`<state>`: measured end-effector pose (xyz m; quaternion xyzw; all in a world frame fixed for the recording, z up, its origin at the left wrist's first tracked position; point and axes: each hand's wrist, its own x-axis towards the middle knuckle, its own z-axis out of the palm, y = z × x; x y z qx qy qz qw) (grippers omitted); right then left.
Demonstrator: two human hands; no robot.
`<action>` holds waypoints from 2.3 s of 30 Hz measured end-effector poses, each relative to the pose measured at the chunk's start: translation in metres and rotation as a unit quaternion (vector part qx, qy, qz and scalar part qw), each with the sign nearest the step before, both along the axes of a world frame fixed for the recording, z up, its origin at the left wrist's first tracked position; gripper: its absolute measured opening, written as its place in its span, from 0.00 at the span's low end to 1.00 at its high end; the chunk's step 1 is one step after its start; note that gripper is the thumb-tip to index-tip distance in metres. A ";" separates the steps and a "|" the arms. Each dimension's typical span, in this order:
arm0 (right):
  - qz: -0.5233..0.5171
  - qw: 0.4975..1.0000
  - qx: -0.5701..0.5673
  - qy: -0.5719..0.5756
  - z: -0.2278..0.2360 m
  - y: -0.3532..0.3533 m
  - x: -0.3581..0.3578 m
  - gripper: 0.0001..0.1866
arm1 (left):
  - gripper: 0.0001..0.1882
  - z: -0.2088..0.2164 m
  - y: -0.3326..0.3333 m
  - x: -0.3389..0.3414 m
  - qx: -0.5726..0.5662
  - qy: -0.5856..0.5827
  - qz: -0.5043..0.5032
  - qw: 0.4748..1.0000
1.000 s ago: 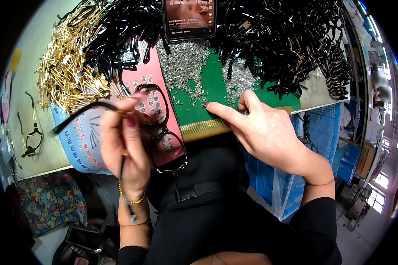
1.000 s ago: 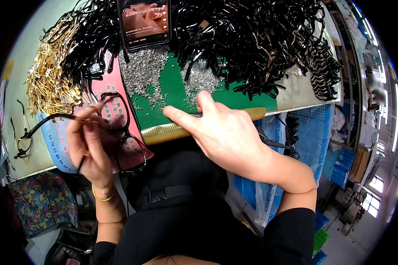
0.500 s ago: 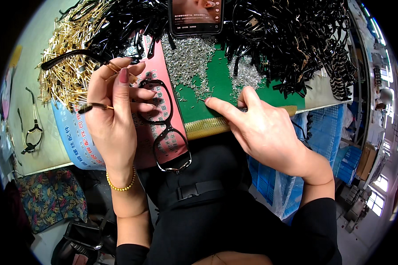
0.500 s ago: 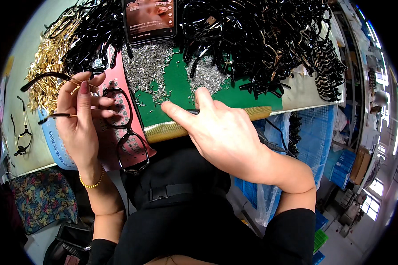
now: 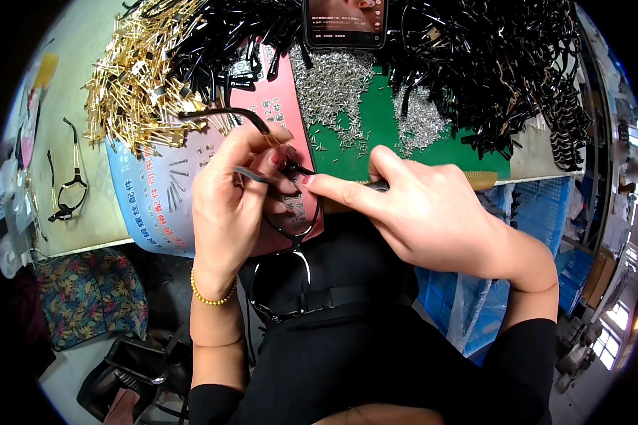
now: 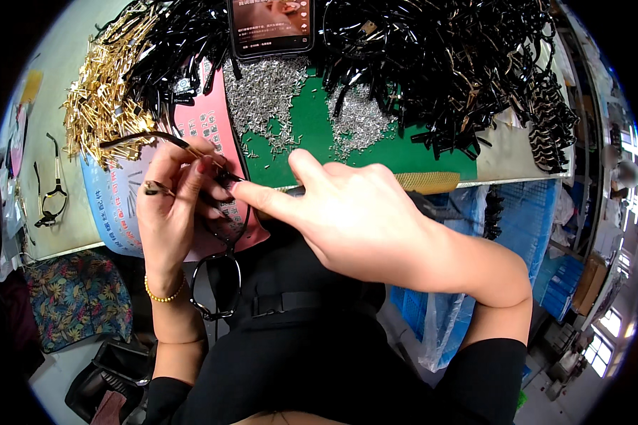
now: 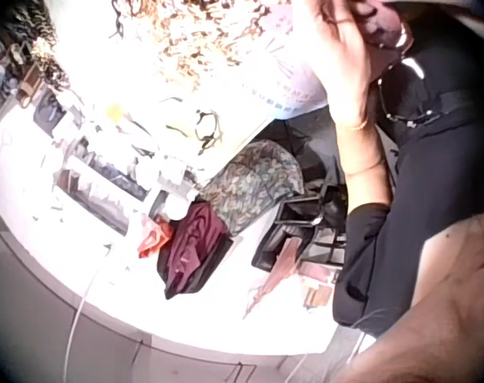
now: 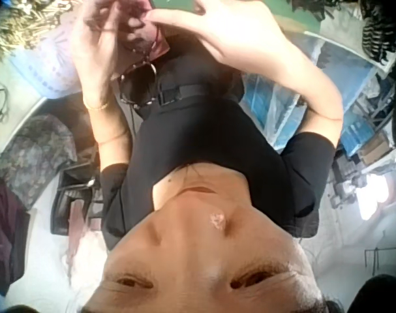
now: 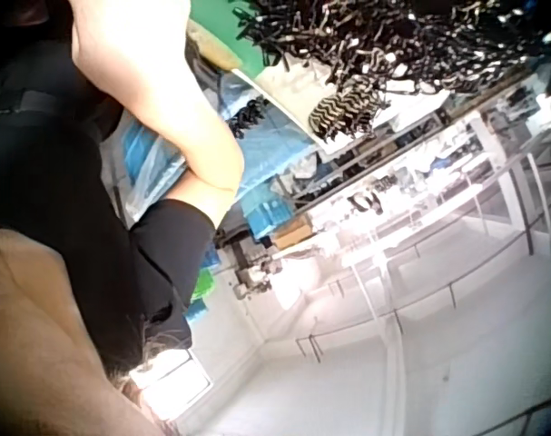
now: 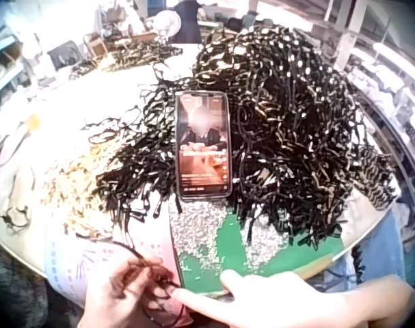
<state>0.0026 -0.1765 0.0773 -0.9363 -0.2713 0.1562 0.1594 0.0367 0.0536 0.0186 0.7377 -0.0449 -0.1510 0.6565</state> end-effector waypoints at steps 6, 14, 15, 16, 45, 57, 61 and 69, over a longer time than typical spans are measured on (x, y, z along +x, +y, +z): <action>0.020 1.000 -0.001 -0.004 -0.003 -0.001 0.007 0.32 | 0.05 0.001 0.000 -0.002 -0.012 -0.018 -0.008 1.000; 0.001 1.000 -0.001 -0.005 -0.008 -0.001 0.005 0.32 | 0.08 -0.003 -0.003 -0.002 0.037 -0.104 -0.028 0.994; 0.002 1.000 -0.001 -0.003 -0.007 -0.001 0.005 0.32 | 0.11 -0.005 -0.004 -0.003 0.071 -0.157 -0.037 0.984; 0.002 1.000 -0.002 -0.002 -0.007 -0.001 0.005 0.32 | 0.15 -0.008 -0.004 -0.004 0.104 -0.210 -0.045 0.971; 0.022 0.963 -0.078 -0.256 -0.033 0.009 0.004 0.25 | 0.10 -0.001 -0.006 -0.002 0.100 -0.105 -0.017 0.989; 0.045 0.953 -0.056 -0.295 -0.043 0.009 0.015 0.19 | 0.14 -0.002 -0.008 -0.001 0.098 -0.123 -0.023 0.987; 0.035 0.953 -0.052 -0.297 -0.045 0.013 0.015 0.19 | 0.15 -0.004 -0.006 -0.002 0.104 -0.127 -0.021 0.986; 0.032 0.956 -0.093 -0.278 -0.028 0.005 0.015 0.22 | 0.07 -0.007 -0.016 0.017 0.066 -0.077 0.108 0.989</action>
